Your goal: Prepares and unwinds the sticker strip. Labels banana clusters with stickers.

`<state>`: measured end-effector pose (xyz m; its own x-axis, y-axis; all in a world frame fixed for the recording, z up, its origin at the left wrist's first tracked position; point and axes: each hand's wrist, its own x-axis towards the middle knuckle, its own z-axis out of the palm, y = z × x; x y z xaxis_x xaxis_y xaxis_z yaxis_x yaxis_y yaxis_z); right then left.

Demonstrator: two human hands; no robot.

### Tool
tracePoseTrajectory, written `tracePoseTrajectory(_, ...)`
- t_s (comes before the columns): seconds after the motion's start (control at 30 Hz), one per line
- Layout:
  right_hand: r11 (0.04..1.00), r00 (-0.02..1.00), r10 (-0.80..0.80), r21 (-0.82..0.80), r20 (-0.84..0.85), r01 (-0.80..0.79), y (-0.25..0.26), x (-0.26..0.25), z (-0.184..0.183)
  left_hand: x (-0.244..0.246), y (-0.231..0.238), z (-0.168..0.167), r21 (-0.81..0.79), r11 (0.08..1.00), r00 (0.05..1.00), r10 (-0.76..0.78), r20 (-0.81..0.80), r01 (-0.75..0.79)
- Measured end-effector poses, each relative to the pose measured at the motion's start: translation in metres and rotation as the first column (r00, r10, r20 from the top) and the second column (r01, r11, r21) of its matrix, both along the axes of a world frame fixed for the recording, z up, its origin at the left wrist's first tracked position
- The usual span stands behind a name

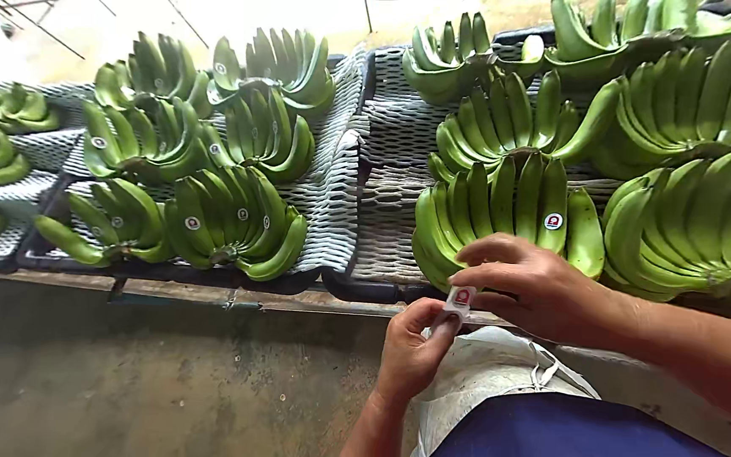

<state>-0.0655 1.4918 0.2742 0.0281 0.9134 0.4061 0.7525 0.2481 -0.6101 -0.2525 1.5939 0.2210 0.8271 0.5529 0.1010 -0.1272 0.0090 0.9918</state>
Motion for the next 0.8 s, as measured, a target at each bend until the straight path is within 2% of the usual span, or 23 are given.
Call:
tracePoseTrajectory(0.03,0.993,0.993,-0.102,0.06,0.05,0.099,-0.007,-0.004,-0.003,0.003,-0.004,-0.003,-0.032,0.998,0.999,0.05,-0.009,-0.05)
tracePoseTrajectory(0.1,0.978,0.973,-0.196,0.093,0.121,0.186,-0.02,-0.011,-0.012,0.008,-0.013,-0.008,-0.037,0.997,0.998,0.07,-0.001,-0.07)
tracePoseTrajectory(0.2,0.973,0.953,-0.232,0.059,0.197,0.225,-0.031,-0.015,-0.031,0.012,-0.025,-0.014,0.11,0.994,1.0,0.009,0.025,-0.011)
tracePoseTrajectory(0.33,0.984,0.972,-0.173,-0.004,0.162,0.176,-0.045,-0.011,-0.041,0.013,-0.03,-0.022,0.322,0.943,0.997,-0.081,-0.003,0.078)
tracePoseTrajectory(0.43,0.993,0.996,-0.072,-0.087,0.059,0.077,-0.05,0.005,-0.041,0.013,-0.031,-0.026,0.352,0.925,0.989,-0.13,-0.067,0.145)
tracePoseTrajectory(0.5,0.986,0.997,-0.019,-0.165,-0.069,0.008,-0.045,0.026,-0.036,0.013,-0.03,-0.027,0.306,0.939,0.987,-0.135,-0.089,0.156)
tracePoseTrajectory(0.57,0.97,0.991,-0.099,-0.233,-0.092,0.075,-0.031,0.057,-0.032,0.013,-0.029,-0.028,0.191,0.975,0.991,-0.1,-0.084,0.114)
tracePoseTrajectory(0.67,0.941,0.938,-0.293,-0.118,0.186,0.317,0.003,0.096,-0.045,0.016,-0.03,-0.027,-0.028,1.0,0.998,-0.009,-0.068,0.007)
tracePoseTrajectory(0.73,0.938,0.875,-0.323,0.0,0.361,0.346,0.024,0.106,-0.061,0.018,-0.032,-0.023,-0.119,0.991,0.996,0.059,-0.065,-0.066)
tracePoseTrajectory(0.8,0.95,0.815,-0.301,0.081,0.495,0.302,0.039,0.106,-0.079,0.019,-0.034,-0.021,-0.186,0.975,0.992,0.119,-0.04,-0.124)
